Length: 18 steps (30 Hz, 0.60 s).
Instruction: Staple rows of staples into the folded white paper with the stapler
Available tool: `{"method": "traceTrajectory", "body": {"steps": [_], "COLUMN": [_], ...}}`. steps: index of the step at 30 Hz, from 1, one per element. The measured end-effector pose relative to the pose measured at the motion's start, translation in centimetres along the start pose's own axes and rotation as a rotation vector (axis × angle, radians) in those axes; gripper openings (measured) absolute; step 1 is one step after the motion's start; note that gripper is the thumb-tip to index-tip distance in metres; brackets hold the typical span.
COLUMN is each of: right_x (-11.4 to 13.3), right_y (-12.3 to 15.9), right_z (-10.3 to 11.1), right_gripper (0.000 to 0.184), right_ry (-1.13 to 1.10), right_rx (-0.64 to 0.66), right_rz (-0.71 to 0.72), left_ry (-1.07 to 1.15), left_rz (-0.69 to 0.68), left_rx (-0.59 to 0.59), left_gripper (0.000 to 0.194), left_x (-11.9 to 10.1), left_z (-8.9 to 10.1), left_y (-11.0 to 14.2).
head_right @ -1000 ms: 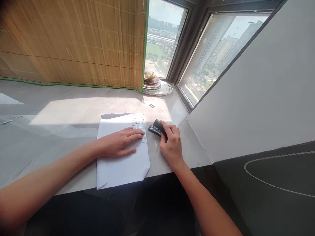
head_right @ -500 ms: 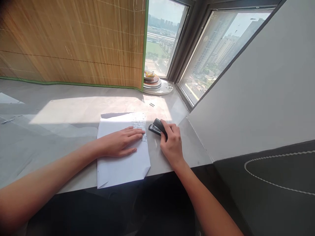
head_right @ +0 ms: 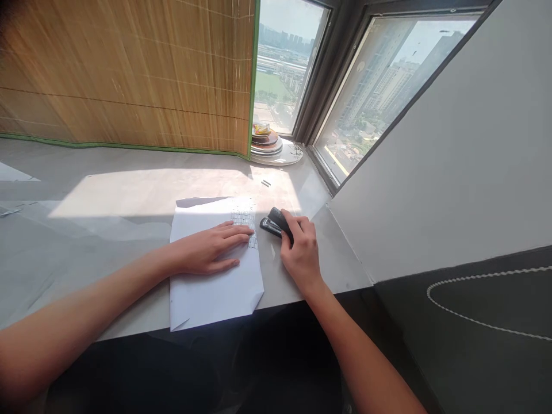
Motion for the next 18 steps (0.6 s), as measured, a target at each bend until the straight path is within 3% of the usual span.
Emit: {"method": "traceTrajectory", "body": {"steps": [4,10,18], "right_x": [0.1,0.1,-0.36], "right_y": [0.0,0.04,-0.28], "right_z": [0.05,0.0,-0.1], "right_gripper": [0.052,0.052,0.047], "right_ry": [-0.003,0.0,-0.027], "right_rx": [-0.005,-0.011,-0.016], "right_rz": [-0.001,-0.001,-0.059], "left_ry": [0.036,0.171,0.225], "left_rz": [0.008,0.134,0.141], "left_rx": [-0.013,-0.141,-0.217], "left_gripper": [0.043,0.058,0.047], "left_x": [0.07,0.6,0.89], "left_z": [0.08,0.51,0.73], "left_y": [0.07,0.56,0.64]}}
Point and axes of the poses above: each hand's wrist, its own y-axis away from the middle knuckle, its own z-axis out of the back of the hand, x = y × z, the point moved 2 cm from there along -y, towards the middle knuckle, and after that the axes turned 15 degrees about -z, right-handed, at the moved point
